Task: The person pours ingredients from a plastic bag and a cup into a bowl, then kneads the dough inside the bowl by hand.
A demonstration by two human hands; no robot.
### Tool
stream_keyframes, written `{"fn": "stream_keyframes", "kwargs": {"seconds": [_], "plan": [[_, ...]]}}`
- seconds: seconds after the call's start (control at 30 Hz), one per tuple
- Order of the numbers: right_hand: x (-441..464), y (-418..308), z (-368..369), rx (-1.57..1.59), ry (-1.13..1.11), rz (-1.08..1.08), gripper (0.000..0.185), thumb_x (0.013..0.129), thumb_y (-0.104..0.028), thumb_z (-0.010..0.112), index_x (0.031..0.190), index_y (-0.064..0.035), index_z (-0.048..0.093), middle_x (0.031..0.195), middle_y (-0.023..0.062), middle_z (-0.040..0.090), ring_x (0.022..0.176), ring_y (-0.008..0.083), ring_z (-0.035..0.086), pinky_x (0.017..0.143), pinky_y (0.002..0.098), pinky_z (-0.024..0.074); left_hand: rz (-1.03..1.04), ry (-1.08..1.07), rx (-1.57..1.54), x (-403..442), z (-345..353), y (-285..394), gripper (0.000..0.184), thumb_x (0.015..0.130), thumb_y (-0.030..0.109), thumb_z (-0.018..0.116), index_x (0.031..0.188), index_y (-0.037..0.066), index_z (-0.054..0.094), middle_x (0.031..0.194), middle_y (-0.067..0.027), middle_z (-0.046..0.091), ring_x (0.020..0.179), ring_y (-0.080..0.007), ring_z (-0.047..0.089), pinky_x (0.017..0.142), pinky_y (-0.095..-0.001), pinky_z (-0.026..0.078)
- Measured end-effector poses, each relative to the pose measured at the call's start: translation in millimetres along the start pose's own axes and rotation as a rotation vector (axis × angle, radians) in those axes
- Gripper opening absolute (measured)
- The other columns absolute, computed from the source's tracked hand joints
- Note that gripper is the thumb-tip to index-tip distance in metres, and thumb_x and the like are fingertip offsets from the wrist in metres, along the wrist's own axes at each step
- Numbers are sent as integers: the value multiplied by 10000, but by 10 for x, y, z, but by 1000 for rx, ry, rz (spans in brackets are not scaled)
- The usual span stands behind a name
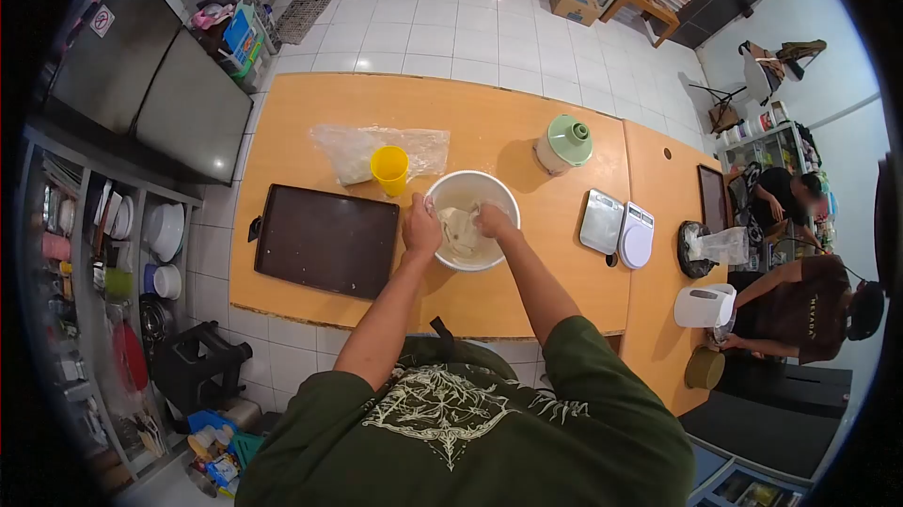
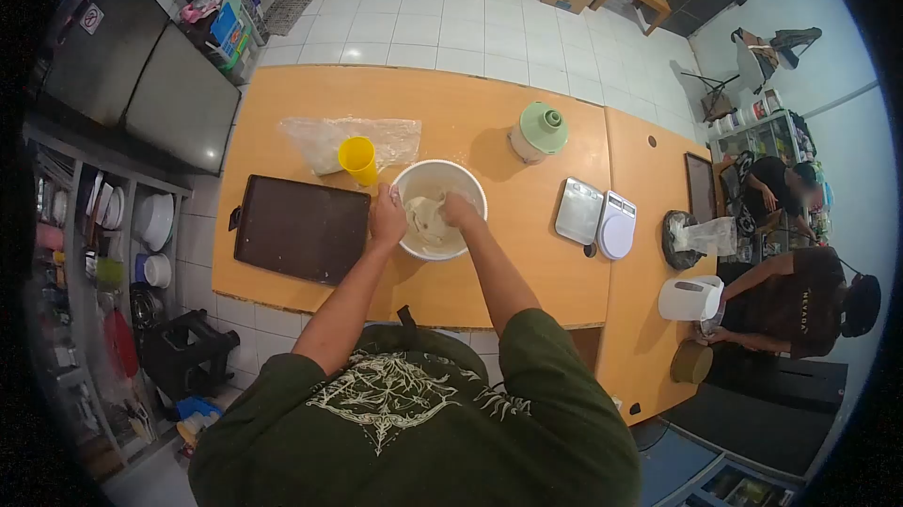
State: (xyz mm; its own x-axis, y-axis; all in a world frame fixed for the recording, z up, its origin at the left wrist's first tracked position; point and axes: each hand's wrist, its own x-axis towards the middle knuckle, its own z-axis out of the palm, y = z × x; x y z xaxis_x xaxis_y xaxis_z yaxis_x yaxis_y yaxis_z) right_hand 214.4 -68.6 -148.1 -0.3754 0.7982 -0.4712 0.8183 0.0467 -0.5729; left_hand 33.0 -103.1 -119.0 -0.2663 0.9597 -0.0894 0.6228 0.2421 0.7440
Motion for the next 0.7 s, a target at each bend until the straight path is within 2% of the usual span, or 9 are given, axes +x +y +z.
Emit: {"fn": "stream_keyframes", "kwargs": {"seconds": [0.07, 0.1, 0.17, 0.2, 0.27, 0.3, 0.37, 0.47, 0.7], "plan": [[269, 302, 210, 10, 204, 68, 360, 709, -226, 654, 1002, -17, 652, 923, 251, 650, 886, 389, 635, 785, 435, 483, 7, 3, -3, 5, -10, 20, 235, 975, 276, 412, 978, 45, 456, 852, -256, 616, 813, -462, 585, 673, -555, 431], [298, 254, 170, 10, 209, 65, 360, 709, -226, 654, 1002, -17, 652, 923, 251, 650, 886, 389, 635, 785, 435, 483, 4, 6, -7, 4, -2, 12, 235, 974, 276, 413, 978, 45, 458, 849, -254, 615, 814, -460, 586, 674, -552, 434], [411, 98, 129, 26, -109, 19, 486, 725, -259, 658, 1145, -26, 585, 959, 260, 644, 934, 385, 625, 809, 444, 471, 20, 16, -10, 10, 7, -11, 238, 974, 278, 413, 980, 45, 460, 851, -253, 615, 816, -458, 587, 675, -548, 436], [453, 48, 147, 25, -111, 12, 486, 725, -259, 658, 1145, -26, 585, 959, 260, 644, 934, 385, 625, 809, 444, 471, 31, 20, -15, 11, 12, -18, 240, 974, 279, 413, 981, 45, 463, 853, -252, 614, 818, -455, 588, 677, -544, 438], [525, -36, 181, -296, -276, -255, 338, 732, -199, 653, 1053, -94, 659, 955, 209, 662, 885, 366, 641, 767, 440, 504, 18, 35, -17, 23, 40, -20, 237, 973, 272, 414, 975, 40, 466, 839, -256, 611, 811, -461, 585, 675, -544, 432], [422, -179, 150, -294, -277, -257, 338, 732, -199, 653, 1053, -94, 659, 955, 209, 662, 885, 366, 641, 767, 440, 504, 9, 39, -19, 18, 47, -27, 235, 973, 265, 414, 969, 36, 469, 824, -260, 608, 804, -467, 582, 673, -544, 426], [-17, -614, -29, -300, -151, -189, 467, 754, -210, 650, 1197, -109, 547, 1041, 209, 643, 940, 371, 630, 781, 440, 506, -12, 22, -17, -5, 3, 16, 230, 972, 264, 417, 971, 40, 468, 817, -260, 606, 798, -468, 580, 671, -546, 424], [-220, -587, -65, -411, -257, -142, 568, 761, -248, 652, 1269, -77, 464, 1112, 235, 612, 1032, 388, 590, 876, 456, 469, -40, -6, 5, 1, -33, 42, 235, 974, 275, 412, 987, 46, 461, 846, -252, 610, 807, -461, 584, 677, -548, 429], [-524, -315, -42, -491, -97, -207, 408, 775, -178, 613, 1154, -65, 514, 1115, 222, 602, 1061, 376, 586, 865, 478, 475, -22, -42, 39, -11, -45, 71, 247, 979, 293, 404, 995, 50, 448, 891, -238, 619, 835, -454, 587, 694, -546, 435]]}}
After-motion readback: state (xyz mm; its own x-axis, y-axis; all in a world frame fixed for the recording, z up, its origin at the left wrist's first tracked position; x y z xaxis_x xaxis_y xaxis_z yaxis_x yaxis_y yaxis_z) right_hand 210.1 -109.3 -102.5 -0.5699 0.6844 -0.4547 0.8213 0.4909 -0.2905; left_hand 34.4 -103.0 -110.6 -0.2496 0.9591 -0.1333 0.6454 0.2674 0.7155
